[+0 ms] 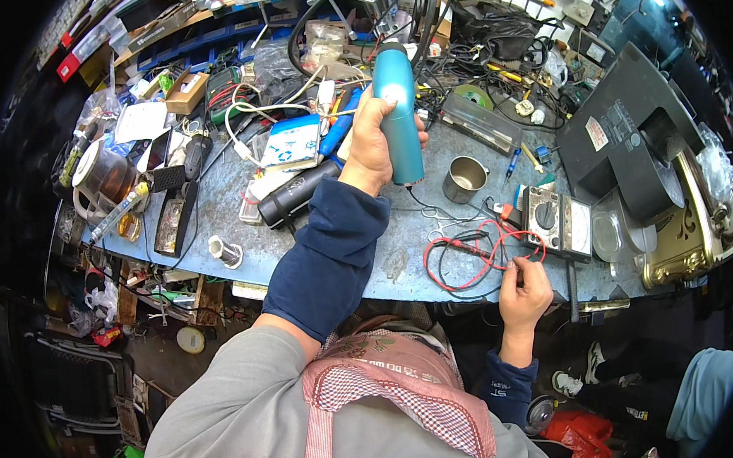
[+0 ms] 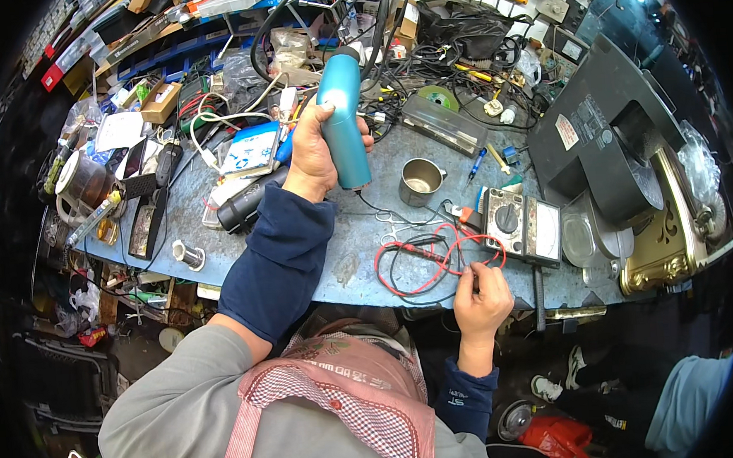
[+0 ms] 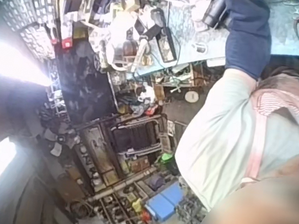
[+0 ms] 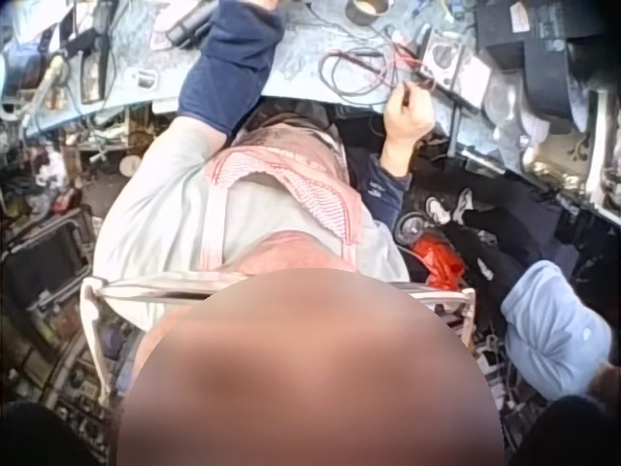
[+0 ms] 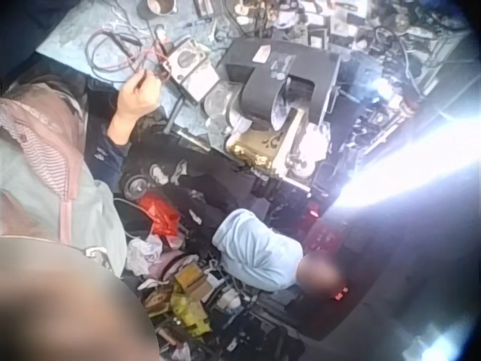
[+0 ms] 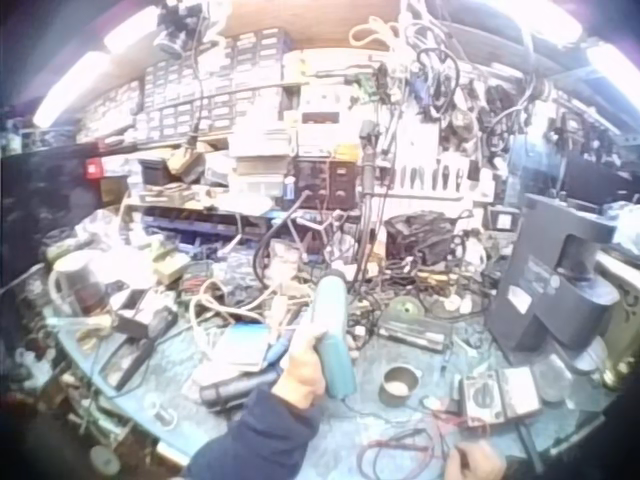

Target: The person disassembles a teal handheld device, uses a screwdriver to adjust internal components, and reassembles the casing. They then test the device with a multimeter and place it on the workbench.

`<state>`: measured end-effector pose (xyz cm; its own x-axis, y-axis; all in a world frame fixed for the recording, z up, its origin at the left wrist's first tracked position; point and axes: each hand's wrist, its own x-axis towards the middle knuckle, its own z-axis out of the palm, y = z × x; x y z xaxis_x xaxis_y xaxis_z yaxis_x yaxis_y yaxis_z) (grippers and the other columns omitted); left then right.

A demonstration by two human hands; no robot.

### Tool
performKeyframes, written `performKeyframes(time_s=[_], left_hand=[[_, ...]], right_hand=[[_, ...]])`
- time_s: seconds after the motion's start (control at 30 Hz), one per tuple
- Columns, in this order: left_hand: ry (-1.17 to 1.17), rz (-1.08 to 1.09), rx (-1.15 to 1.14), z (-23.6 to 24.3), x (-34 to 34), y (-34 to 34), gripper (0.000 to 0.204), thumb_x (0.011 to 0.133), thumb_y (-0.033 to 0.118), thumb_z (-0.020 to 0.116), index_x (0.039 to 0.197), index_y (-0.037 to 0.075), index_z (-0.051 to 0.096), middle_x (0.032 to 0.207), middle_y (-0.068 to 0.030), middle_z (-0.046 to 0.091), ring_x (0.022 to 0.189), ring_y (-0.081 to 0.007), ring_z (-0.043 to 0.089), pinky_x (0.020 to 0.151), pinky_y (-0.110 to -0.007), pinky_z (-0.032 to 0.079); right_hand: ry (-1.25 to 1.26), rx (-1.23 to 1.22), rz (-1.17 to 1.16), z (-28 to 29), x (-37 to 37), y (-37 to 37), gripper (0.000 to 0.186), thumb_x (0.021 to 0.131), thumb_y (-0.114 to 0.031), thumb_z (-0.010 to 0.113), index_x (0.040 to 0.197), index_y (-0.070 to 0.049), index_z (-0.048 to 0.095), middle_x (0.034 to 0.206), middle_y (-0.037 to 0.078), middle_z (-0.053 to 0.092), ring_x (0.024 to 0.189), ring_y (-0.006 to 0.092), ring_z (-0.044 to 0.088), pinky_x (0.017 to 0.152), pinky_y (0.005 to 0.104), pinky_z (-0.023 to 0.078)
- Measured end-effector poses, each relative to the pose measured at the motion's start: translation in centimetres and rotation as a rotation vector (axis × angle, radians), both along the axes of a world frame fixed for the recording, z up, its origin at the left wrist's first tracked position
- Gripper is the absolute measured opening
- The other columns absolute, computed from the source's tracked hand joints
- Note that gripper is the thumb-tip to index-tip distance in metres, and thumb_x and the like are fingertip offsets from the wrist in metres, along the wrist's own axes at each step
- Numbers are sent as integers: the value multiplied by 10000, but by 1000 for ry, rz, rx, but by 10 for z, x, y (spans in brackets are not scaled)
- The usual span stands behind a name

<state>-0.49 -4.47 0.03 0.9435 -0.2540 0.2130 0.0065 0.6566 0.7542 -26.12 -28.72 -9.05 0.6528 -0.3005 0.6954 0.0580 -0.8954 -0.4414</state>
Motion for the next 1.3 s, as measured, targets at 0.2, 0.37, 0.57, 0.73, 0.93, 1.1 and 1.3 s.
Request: performKeyframes(time_s=[0.2,0.37,0.57,0.73,0.93,1.1,1.3], left_hand=[[-9,-25,-44,-2,4,1,484,1054,469,552,1399,136,482,930,-191,730,709,-291,740,673,-450,631],[-28,-25,-40,-3,4,1,491,1082,516,532,1398,144,476,926,-183,729,701,-279,739,666,-438,630],[-54,-3,-2,1,1,0,481,1080,485,539,1403,138,456,904,-167,715,692,-266,733,648,-416,626],[-72,12,22,4,-1,-1,471,1081,452,538,1409,128,443,899,-167,710,684,-262,726,640,-409,624],[-91,13,24,5,-3,-1,466,1080,439,538,1409,127,430,901,-169,703,688,-256,724,639,-400,621],[-98,8,28,4,-2,-1,463,1083,437,539,1408,123,436,902,-158,695,690,-249,722,636,-394,622],[-27,28,-14,-5,5,-4,454,1079,446,575,1389,125,485,919,-143,698,761,-265,743,642,-392,629]], right_hand=[[0,-9,2,0,0,0,62,885,-26,785,945,-24,768,763,115,664,640,305,669,586,417,503],[-4,3,10,0,0,0,66,884,-20,785,948,-22,766,767,116,665,640,304,671,587,416,506],[1,7,14,0,0,0,68,886,-18,784,951,-21,765,770,120,665,636,304,668,583,417,502],[5,1,17,1,-1,-1,67,888,-18,782,952,-21,765,770,123,664,633,306,664,582,422,498],[8,-10,14,-1,-1,-2,64,889,-28,785,949,-20,764,767,122,661,630,309,659,585,425,495],[4,-4,13,-1,-1,-2,64,887,-32,785,947,-25,765,765,120,660,626,308,656,581,426,494],[8,32,10,0,-1,0,65,882,-39,778,945,-31,768,773,127,673,639,311,680,589,420,518]])
